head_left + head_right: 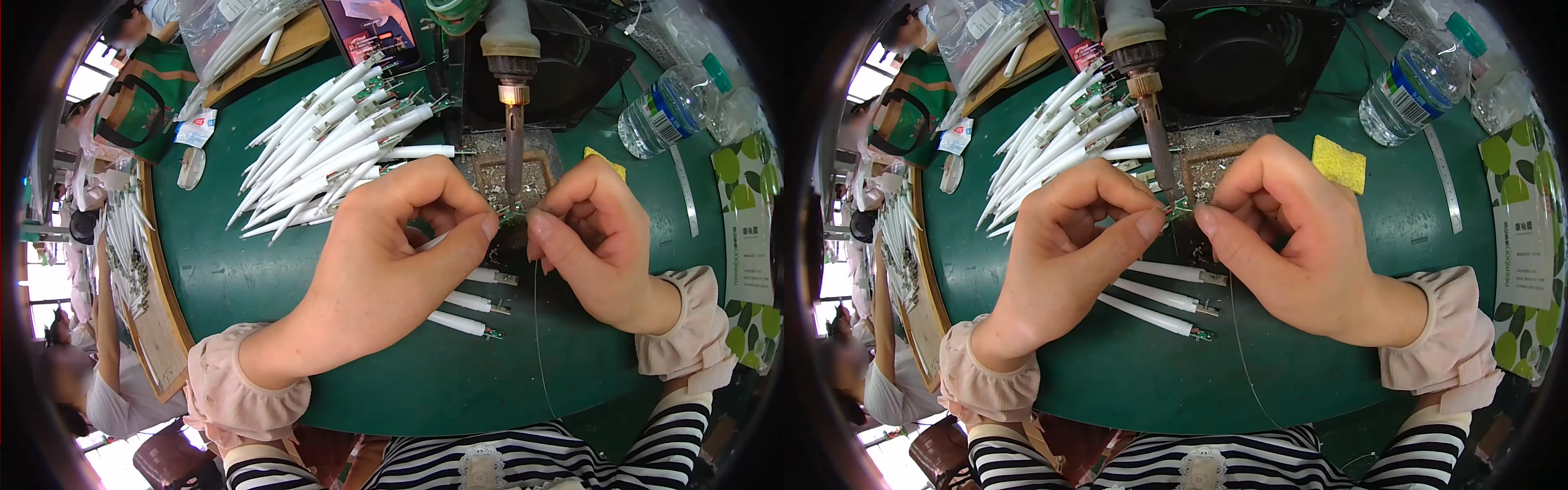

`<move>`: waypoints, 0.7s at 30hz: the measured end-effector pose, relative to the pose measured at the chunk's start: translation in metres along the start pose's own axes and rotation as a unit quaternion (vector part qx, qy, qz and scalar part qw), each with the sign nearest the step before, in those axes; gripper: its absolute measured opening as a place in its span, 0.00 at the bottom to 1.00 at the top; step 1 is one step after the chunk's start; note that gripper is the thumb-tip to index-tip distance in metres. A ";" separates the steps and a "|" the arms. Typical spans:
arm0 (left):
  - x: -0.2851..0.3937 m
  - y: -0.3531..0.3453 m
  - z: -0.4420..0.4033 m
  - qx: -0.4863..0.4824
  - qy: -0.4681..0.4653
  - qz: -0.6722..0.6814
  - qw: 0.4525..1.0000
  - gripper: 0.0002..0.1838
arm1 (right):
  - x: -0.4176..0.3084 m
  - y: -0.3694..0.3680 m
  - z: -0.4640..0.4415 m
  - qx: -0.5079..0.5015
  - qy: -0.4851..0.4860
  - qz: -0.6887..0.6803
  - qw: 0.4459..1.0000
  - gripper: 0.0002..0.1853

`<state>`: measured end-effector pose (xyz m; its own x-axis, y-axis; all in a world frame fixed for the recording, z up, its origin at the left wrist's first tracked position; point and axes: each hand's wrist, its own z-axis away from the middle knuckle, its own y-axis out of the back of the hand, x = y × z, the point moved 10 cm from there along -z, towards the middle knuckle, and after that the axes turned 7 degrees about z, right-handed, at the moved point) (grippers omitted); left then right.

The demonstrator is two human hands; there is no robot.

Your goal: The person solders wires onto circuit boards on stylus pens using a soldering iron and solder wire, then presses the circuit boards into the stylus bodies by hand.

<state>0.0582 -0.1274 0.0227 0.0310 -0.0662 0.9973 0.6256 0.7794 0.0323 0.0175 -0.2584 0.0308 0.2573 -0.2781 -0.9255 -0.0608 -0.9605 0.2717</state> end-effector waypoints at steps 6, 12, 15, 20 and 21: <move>0.004 -0.001 0.000 -0.007 -0.015 0.003 1.000 0.03 | -0.005 0.000 0.001 0.001 0.014 -0.009 1.000 0.07; 0.005 -0.001 -0.001 -0.019 -0.026 0.004 0.999 0.02 | -0.006 0.000 0.001 0.004 0.023 -0.010 1.000 0.07; 0.006 -0.002 -0.001 -0.020 -0.026 0.004 0.999 0.02 | -0.006 0.000 0.001 0.006 0.028 -0.006 1.000 0.07; 0.004 -0.001 -0.001 -0.021 -0.027 0.010 0.999 0.03 | -0.006 0.002 0.001 0.014 0.032 -0.004 0.999 0.07; 0.004 -0.001 -0.001 -0.022 -0.029 0.010 0.999 0.03 | -0.010 0.000 0.001 -0.012 0.043 0.025 0.999 0.07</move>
<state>0.0586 -0.1296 0.0269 -0.0009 -0.0129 0.9999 0.6588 0.7523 0.0103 0.0140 -0.2559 0.0396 0.3357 -0.3228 -0.8849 -0.0536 -0.9445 0.3242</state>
